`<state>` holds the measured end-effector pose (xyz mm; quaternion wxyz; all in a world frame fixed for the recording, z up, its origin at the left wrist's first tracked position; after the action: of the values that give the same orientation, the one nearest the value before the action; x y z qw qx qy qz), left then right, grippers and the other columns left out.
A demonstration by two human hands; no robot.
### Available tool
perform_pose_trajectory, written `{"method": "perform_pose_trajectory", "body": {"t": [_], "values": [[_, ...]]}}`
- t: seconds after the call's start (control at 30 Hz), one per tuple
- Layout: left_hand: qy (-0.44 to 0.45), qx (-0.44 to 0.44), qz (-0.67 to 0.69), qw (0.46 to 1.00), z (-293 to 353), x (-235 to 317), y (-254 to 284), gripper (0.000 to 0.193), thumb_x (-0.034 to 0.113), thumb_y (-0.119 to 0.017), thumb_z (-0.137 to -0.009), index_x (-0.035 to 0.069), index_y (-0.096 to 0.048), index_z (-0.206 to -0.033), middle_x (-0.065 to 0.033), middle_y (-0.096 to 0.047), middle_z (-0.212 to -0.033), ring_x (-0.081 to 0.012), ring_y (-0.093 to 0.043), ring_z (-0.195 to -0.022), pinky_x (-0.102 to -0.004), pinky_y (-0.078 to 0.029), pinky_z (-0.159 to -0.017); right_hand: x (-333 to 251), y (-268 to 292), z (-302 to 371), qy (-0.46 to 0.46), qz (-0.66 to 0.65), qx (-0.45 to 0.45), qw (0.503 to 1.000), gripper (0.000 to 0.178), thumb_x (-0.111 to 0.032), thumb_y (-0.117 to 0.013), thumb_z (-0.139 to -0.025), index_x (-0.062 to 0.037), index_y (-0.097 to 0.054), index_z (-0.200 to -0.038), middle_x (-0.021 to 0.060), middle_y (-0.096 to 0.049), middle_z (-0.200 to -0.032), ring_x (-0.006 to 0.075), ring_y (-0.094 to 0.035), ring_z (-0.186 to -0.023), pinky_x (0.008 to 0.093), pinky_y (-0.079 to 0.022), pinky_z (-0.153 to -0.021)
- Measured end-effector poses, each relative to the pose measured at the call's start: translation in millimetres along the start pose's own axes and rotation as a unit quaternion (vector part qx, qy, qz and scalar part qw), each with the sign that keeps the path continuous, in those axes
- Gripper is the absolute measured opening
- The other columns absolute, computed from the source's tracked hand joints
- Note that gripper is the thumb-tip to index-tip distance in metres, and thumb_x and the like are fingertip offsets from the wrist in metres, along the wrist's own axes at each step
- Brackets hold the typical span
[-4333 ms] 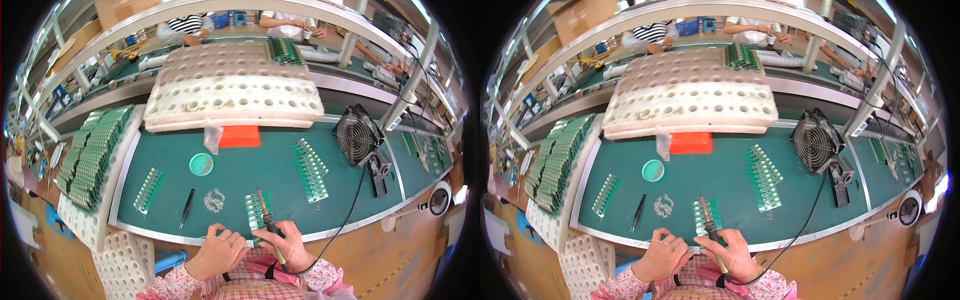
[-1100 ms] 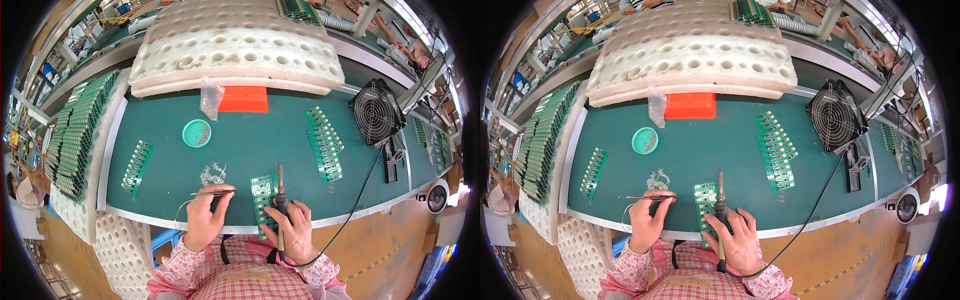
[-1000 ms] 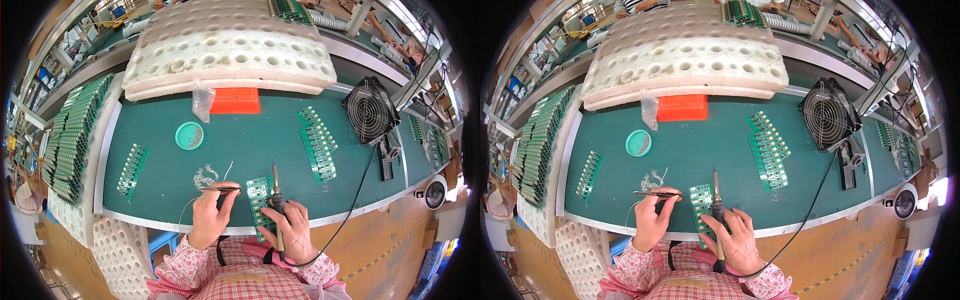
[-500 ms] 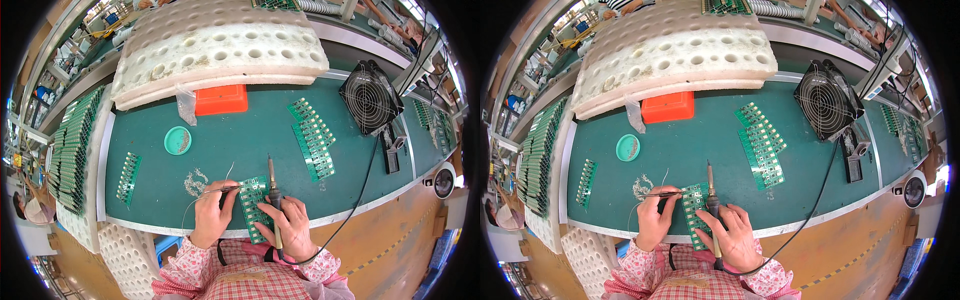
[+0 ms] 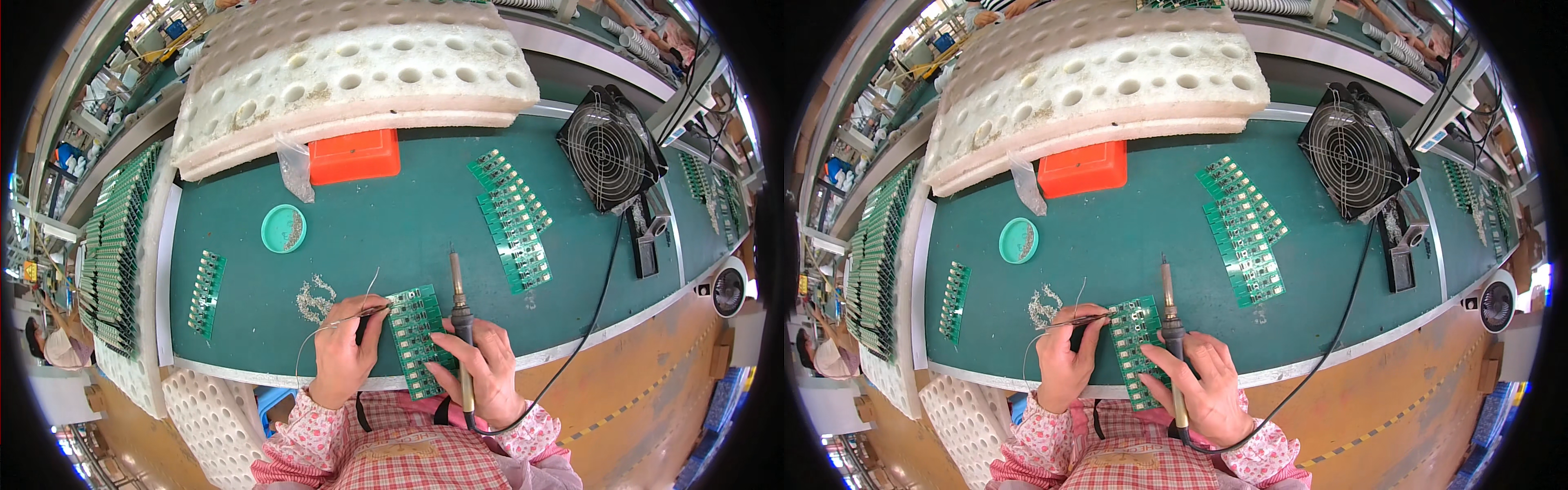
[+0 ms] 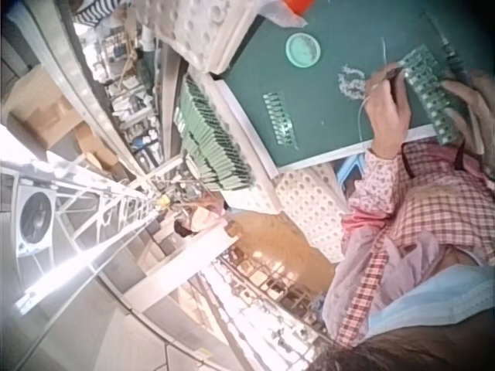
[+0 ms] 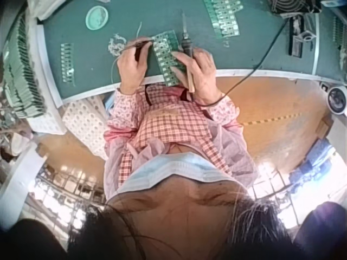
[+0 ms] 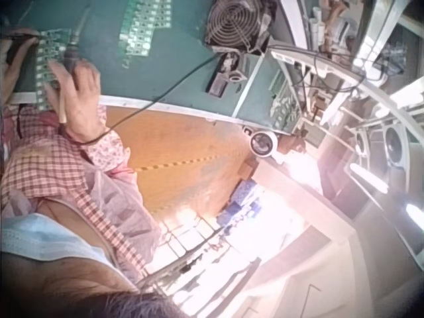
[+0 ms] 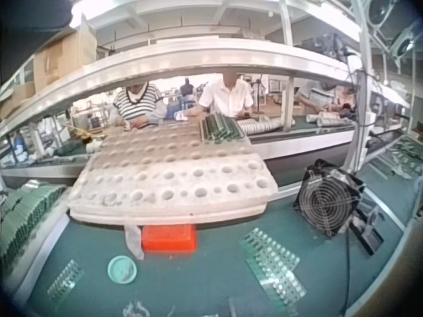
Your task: The person solders electronic components onto green LED strips at a factory workbench. This is done using a soldering iron and solder wire, with tweezers to position the components.
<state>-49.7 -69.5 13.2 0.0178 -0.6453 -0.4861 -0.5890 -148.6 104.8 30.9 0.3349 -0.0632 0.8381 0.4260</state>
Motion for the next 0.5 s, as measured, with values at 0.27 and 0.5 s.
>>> {"method": "perform_pose_trajectory", "body": {"t": [0.27,0.5], "values": [[0.011,0.001,0.010,1.000,1.0,-2.1,0.7,0.021,-0.005,-0.072,-0.082,0.002,-0.068,-0.101,-0.0104,-0.071,-0.099,-0.0285,-0.067,-0.086,-0.0353,-0.053,-0.076,5.4,8.3,-1.7,0.021,-0.020,0.068,0.997,0.040,-0.005,-0.078,-0.076,-0.0083,-0.068,-0.114,0.0093,-0.066,-0.101,0.0255,-0.060,-0.082,0.0392,-0.050,-0.072],[-0.003,-0.004,0.001,1.000,-0.9,0.0,2.1,0.019,-0.006,-0.072,-0.082,0.000,-0.068,-0.099,-0.0108,-0.071,-0.099,-0.0286,-0.067,-0.085,-0.0352,-0.053,-0.075,6.2,10.0,-5.1,0.046,-0.028,0.121,0.991,0.033,-0.002,-0.076,-0.079,-0.0056,-0.067,-0.110,0.0075,-0.066,-0.084,0.0239,-0.060,-0.069,0.0356,-0.050,-0.064]]}}
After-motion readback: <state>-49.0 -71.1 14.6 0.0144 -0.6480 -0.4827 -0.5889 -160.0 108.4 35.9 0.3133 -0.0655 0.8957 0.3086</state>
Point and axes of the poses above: each hand's wrist, its own z-axis away from the middle knuckle, its own y-axis out of the back of the hand, x = y × z, the point moved 3 cm from there along -z, towards the middle knuckle
